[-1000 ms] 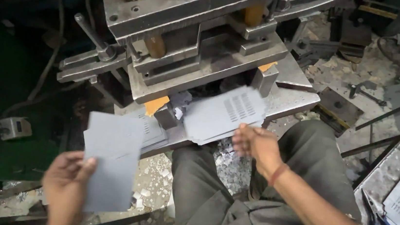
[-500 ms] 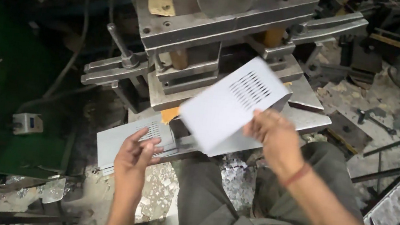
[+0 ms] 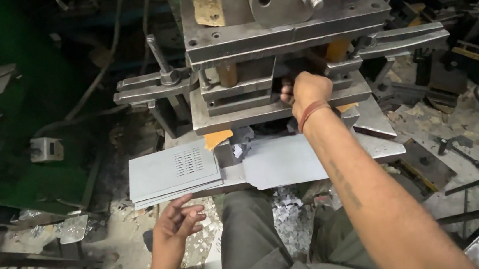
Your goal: The worker is feeding metal plates into a manual stamping machine and then stacking the processed items.
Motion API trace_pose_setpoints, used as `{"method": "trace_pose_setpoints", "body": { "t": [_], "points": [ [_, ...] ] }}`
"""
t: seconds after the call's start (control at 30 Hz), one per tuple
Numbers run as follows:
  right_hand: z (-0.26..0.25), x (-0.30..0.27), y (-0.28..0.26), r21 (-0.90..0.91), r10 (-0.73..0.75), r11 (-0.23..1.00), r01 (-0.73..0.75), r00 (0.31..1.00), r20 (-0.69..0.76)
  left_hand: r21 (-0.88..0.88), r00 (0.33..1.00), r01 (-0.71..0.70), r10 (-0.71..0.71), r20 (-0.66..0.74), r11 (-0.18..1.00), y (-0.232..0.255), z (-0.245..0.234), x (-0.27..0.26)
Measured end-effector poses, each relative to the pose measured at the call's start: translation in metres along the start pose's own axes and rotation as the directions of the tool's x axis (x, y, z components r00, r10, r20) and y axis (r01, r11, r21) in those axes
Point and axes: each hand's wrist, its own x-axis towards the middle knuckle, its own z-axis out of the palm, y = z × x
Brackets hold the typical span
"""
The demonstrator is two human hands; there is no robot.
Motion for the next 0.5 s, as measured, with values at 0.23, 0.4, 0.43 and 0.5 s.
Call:
{"method": "trace_pose_setpoints", "body": {
  "t": [0.23,0.4,0.43,0.5],
  "points": [
    [0.009,-0.008,0.002,-0.019,0.031,0.999,-0.031,0.999,-0.012,0.023,0.999,0.0,-0.001,0.045,1.0,-0.022,-0.005,0.003],
    [0.008,-0.014,-0.001,-0.058,0.048,0.997,-0.048,0.999,-0.01,0.149,0.998,-0.042,0.034,0.054,0.988,-0.009,-0.007,0.009],
    [0.008,-0.013,0.0,-0.055,0.052,0.997,-0.053,0.999,-0.014,0.155,0.998,-0.039,0.031,0.056,0.987,-0.001,-0.007,0.012],
    [0.006,-0.012,0.001,-0.054,0.033,0.998,-0.031,0.998,0.045,0.195,0.994,-0.088,0.076,0.073,0.977,0.016,-0.008,0.019]
  ]
}}
